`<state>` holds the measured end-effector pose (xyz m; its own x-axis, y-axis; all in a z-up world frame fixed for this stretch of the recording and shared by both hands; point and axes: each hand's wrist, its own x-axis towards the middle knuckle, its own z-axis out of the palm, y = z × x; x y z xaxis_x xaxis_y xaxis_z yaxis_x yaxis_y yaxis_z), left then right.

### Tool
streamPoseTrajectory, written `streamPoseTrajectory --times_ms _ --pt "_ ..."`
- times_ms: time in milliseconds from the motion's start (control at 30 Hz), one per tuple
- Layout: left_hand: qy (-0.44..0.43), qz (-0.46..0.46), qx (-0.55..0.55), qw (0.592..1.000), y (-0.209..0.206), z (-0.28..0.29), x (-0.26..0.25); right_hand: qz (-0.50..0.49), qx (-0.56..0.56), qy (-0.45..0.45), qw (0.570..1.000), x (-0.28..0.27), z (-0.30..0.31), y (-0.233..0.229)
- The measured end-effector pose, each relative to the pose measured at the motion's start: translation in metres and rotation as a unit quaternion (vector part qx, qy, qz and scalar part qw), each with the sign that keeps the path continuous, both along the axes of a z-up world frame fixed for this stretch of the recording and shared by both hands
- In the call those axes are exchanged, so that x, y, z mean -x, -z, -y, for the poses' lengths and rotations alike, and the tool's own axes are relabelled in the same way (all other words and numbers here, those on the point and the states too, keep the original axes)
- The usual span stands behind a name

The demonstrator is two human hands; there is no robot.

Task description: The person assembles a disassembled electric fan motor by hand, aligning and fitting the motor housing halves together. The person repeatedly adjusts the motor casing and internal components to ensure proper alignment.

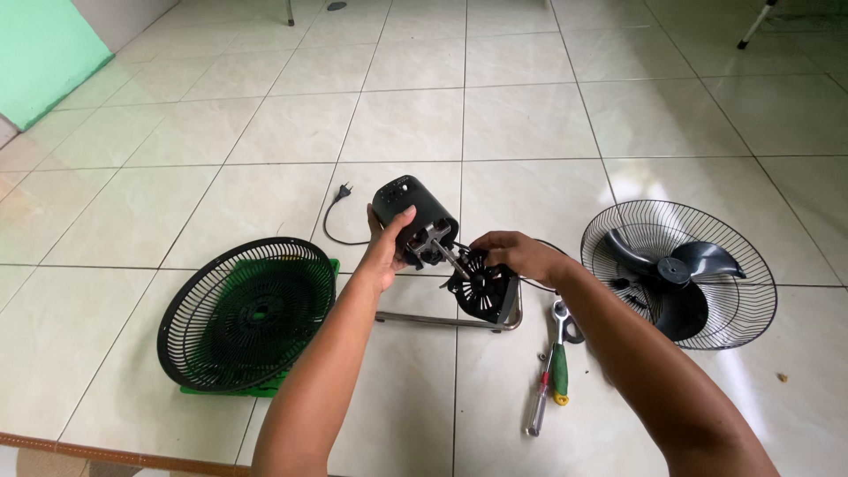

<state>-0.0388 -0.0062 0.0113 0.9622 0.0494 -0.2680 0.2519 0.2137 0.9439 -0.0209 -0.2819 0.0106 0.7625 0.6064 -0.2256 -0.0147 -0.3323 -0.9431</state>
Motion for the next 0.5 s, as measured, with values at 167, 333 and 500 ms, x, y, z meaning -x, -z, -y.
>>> streamPoseTrajectory --times_ms 167,333,500 --pt "-0.01 -0.003 -0.03 0.999 -0.003 0.005 0.0 -0.097 -0.062 0.041 0.993 0.011 -0.009 -0.008" --pt "-0.082 0.001 -0.005 0.997 -0.002 0.014 -0.004 -0.173 -0.122 0.057 0.976 0.019 -0.013 -0.023" --pt "0.015 0.017 0.038 0.999 0.002 0.001 -0.001 -0.207 -0.106 0.106 0.967 0.031 -0.021 -0.029"
